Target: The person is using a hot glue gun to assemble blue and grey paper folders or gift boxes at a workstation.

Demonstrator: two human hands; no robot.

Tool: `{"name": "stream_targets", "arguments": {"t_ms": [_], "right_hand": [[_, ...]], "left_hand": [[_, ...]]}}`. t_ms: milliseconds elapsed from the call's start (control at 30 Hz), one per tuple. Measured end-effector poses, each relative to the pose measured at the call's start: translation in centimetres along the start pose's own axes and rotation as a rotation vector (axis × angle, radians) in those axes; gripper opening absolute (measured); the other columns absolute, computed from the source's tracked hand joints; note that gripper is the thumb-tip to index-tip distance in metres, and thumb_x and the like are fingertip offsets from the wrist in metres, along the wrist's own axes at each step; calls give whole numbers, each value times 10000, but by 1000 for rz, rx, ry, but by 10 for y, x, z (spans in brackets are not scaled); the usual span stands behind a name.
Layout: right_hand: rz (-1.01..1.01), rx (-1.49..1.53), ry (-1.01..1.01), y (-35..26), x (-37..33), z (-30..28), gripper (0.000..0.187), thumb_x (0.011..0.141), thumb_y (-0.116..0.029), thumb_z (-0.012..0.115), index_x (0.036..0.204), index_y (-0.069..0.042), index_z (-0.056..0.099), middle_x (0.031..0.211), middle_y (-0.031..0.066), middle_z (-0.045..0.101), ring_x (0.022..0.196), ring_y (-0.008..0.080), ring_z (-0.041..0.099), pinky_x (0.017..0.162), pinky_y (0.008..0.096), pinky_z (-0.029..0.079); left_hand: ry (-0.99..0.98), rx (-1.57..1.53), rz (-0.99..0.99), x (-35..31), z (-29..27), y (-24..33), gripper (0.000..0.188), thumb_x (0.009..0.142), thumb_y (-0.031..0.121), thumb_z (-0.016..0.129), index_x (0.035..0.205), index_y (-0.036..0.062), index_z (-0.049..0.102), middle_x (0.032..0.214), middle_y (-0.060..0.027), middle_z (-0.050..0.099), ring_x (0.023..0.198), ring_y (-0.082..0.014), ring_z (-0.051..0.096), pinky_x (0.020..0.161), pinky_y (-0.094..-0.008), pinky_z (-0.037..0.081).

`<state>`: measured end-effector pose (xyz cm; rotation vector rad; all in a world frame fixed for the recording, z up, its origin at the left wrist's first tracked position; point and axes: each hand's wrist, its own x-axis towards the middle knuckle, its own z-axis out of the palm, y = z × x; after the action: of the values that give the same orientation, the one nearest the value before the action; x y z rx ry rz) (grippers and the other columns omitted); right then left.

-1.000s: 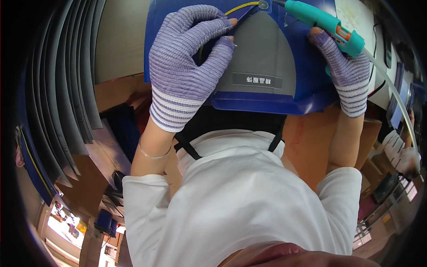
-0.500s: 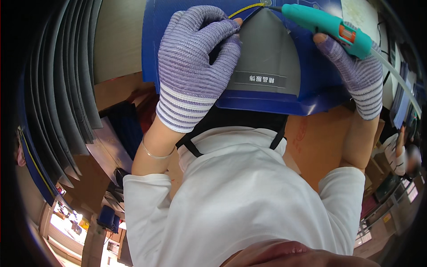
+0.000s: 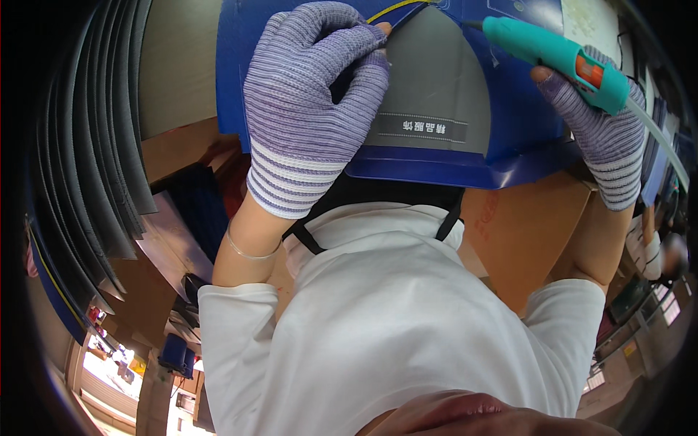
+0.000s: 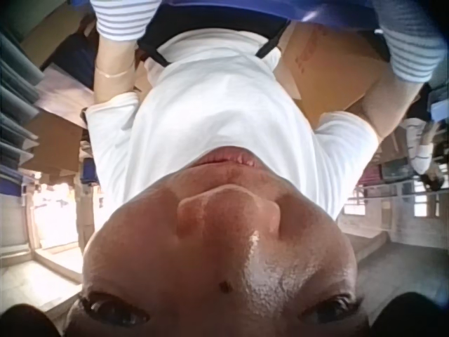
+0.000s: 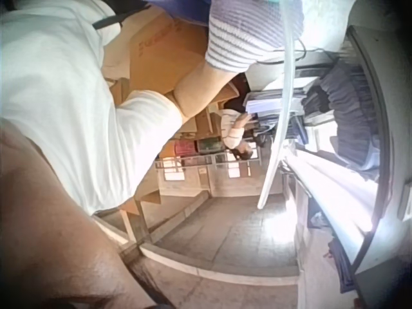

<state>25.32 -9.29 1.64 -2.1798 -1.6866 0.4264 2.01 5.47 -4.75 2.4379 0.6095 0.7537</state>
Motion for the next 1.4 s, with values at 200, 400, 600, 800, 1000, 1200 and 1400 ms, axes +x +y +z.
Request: {"name": "stream_targets", "arguments": {"t_ms": [200, 400, 600, 800, 1000, 1200, 1400], "right_hand": [[-173, -102, 97, -2, 15, 9, 284, 865, -283, 734, 1016, -44, 696, 700, 8, 627, 619, 95, 573, 581, 245, 452], [39, -60, 32, 2, 6, 3, 263, 846, -267, 756, 982, -49, 703, 684, 23, 618, 610, 105, 574, 575, 255, 447], [102, -26, -26, 0, -18, -4, 219, 840, -219, 759, 963, -48, 701, 708, 19, 612, 627, 107, 566, 596, 249, 448], [4, 37, 45, 6, -2, 3, 275, 838, -272, 764, 990, -52, 699, 657, 0, 605, 579, 84, 560, 558, 231, 440], [46, -65, -72, 6, -10, -3, 250, 871, -237, 726, 1037, -54, 691, 735, 33, 646, 636, 105, 596, 597, 249, 480], [27, 21, -77, 8, -36, -6, 237, 759, -297, 823, 821, -91, 724, 656, 56, 648, 590, 171, 638, 527, 281, 472], [-78, -68, -89, 5, -22, -15, 209, 848, -217, 744, 948, -46, 679, 731, 39, 593, 651, 143, 577, 594, 273, 446]], "left_hand": [[3, -10, 1, 3, 0, 4, 223, 799, 45, 738, 1021, 35, 728, 1042, -100, 680, 943, -216, 669, 855, -300, 539], [-6, -138, -249, 17, -4, 25, 195, 706, -42, 684, 898, -17, 707, 877, -131, 615, 805, -251, 606, 704, -309, 489], [-1, -146, -277, 16, -5, 26, 194, 721, -44, 681, 913, -22, 700, 880, -121, 618, 796, -237, 607, 703, -301, 487], [11, -167, -278, 15, -1, 25, 195, 722, -51, 680, 914, -26, 699, 878, -119, 617, 795, -222, 607, 697, -287, 482], [-12, -142, -343, 15, -2, 27, 187, 730, -54, 678, 913, -28, 699, 876, -114, 617, 790, -207, 603, 697, -278, 480], [21, -195, -331, 14, 1, 25, 181, 745, -56, 674, 923, -28, 697, 885, -106, 613, 787, -185, 598, 702, -267, 481], [28, -269, -401, 14, 3, 31, 174, 759, -57, 668, 929, -34, 697, 889, -92, 611, 785, -157, 591, 698, -254, 483]]}}
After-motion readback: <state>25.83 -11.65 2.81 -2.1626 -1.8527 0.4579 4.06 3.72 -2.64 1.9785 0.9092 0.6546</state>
